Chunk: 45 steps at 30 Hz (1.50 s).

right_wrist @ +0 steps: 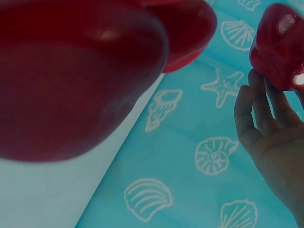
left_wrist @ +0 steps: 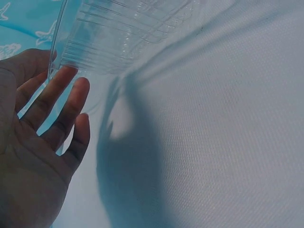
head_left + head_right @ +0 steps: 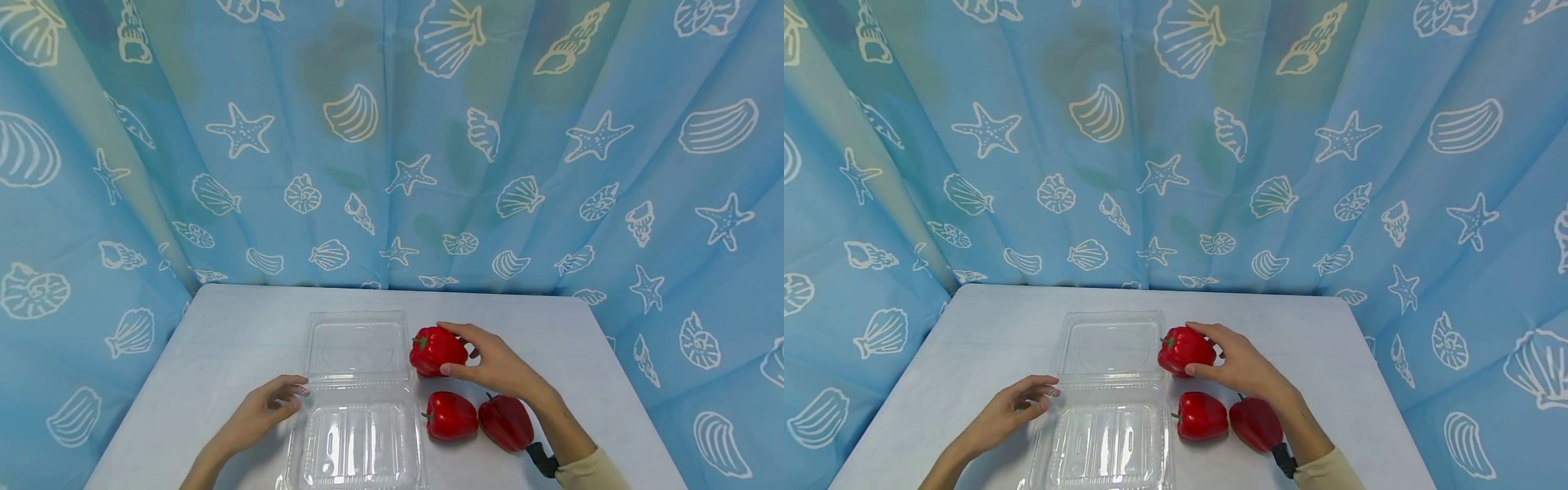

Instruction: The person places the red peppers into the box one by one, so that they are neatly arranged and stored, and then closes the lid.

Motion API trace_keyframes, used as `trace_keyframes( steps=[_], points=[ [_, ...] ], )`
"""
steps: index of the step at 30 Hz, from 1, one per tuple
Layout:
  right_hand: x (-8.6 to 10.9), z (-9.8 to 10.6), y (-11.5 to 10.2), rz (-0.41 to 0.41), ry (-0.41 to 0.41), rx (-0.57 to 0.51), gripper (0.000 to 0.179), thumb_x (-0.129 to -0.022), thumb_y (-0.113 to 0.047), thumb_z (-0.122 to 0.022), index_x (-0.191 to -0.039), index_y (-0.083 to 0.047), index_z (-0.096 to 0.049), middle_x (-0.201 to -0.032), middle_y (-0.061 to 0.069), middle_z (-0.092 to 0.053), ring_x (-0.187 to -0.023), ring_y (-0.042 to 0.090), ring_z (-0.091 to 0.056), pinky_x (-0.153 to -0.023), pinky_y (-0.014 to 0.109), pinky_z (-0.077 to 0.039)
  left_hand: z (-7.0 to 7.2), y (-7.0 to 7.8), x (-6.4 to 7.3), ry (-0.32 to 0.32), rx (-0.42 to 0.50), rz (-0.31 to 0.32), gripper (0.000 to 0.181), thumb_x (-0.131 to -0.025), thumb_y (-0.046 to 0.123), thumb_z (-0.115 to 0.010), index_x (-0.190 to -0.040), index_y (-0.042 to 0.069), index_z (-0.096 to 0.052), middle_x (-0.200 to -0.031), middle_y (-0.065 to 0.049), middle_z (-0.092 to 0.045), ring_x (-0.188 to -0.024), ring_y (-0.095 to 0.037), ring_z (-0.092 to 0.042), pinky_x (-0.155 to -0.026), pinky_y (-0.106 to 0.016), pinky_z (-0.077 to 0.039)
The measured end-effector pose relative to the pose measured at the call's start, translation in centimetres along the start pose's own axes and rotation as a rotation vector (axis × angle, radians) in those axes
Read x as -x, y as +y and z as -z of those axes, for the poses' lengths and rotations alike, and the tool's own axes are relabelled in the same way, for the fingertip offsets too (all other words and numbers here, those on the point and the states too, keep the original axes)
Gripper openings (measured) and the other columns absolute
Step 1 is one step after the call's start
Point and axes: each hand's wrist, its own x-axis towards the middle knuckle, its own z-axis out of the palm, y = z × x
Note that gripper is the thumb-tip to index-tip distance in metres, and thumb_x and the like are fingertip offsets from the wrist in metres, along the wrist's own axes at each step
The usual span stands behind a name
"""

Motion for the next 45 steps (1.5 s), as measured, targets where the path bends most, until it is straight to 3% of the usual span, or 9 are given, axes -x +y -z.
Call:
trace_keyframes(
  steps=[7,14,24,36,45],
  points=[
    [-0.3,-1.2,-1.2,0.032,-0.058,-0.063,0.089,-0.072,-0.045,-0.089,-0.148,-0.033,-0.046,-0.134,-0.004,-0.058,-0.114,0.021,-0.055,-0.076,0.028,-0.056,0.0,0.1,0.1,0.007,0.000,0.009,0.041,-0.097,0.019,-0.069,-0.135,0.013,-0.058,-0.120,-0.006,-0.070,-0.099,-0.012,-0.065,-0.081,-0.029,-0.053],
    [-0.5,-2.5,-2.3,0.050,-0.129,-0.118,0.084,-0.076,-0.042,-0.087,-0.148,-0.036,-0.045,-0.136,-0.007,-0.056,-0.120,0.021,-0.056,-0.082,0.034,-0.058,-0.2,0.0,0.0,0.008,-0.017,0.032,0.040,-0.096,0.021,-0.069,-0.135,0.014,-0.059,-0.120,-0.004,-0.070,-0.100,-0.010,-0.065,-0.083,-0.028,-0.053],
    [-0.4,-4.1,-3.4,0.019,-0.185,-0.087,0.087,-0.071,-0.047,-0.089,-0.147,-0.043,-0.045,-0.140,-0.005,-0.052,-0.126,0.024,-0.049,-0.078,0.039,-0.060,-0.4,-0.3,-0.1,0.023,-0.042,0.059,0.040,-0.096,0.021,-0.069,-0.134,0.014,-0.059,-0.119,-0.002,-0.071,-0.099,-0.008,-0.065,-0.083,-0.029,-0.053],
    [-0.2,-5.3,-3.4,0.073,-0.224,-0.113,0.086,-0.072,-0.046,-0.088,-0.146,-0.044,-0.045,-0.137,-0.009,-0.054,-0.122,0.020,-0.052,-0.077,0.028,-0.057,-0.3,-0.4,-0.2,0.013,-0.012,0.032,0.040,-0.096,0.020,-0.069,-0.134,0.012,-0.059,-0.120,-0.005,-0.070,-0.100,-0.010,-0.066,-0.082,-0.028,-0.053],
    [-0.3,-5.9,-3.7,0.074,-0.245,-0.089,0.086,-0.071,-0.045,-0.089,-0.146,-0.041,-0.047,-0.138,-0.007,-0.055,-0.125,0.021,-0.051,-0.080,0.033,-0.058,-0.3,-0.4,-0.1,0.009,-0.025,0.068,0.041,-0.096,0.020,-0.069,-0.135,0.013,-0.058,-0.119,-0.003,-0.070,-0.102,-0.008,-0.066,-0.084,-0.028,-0.053]
  ],
)
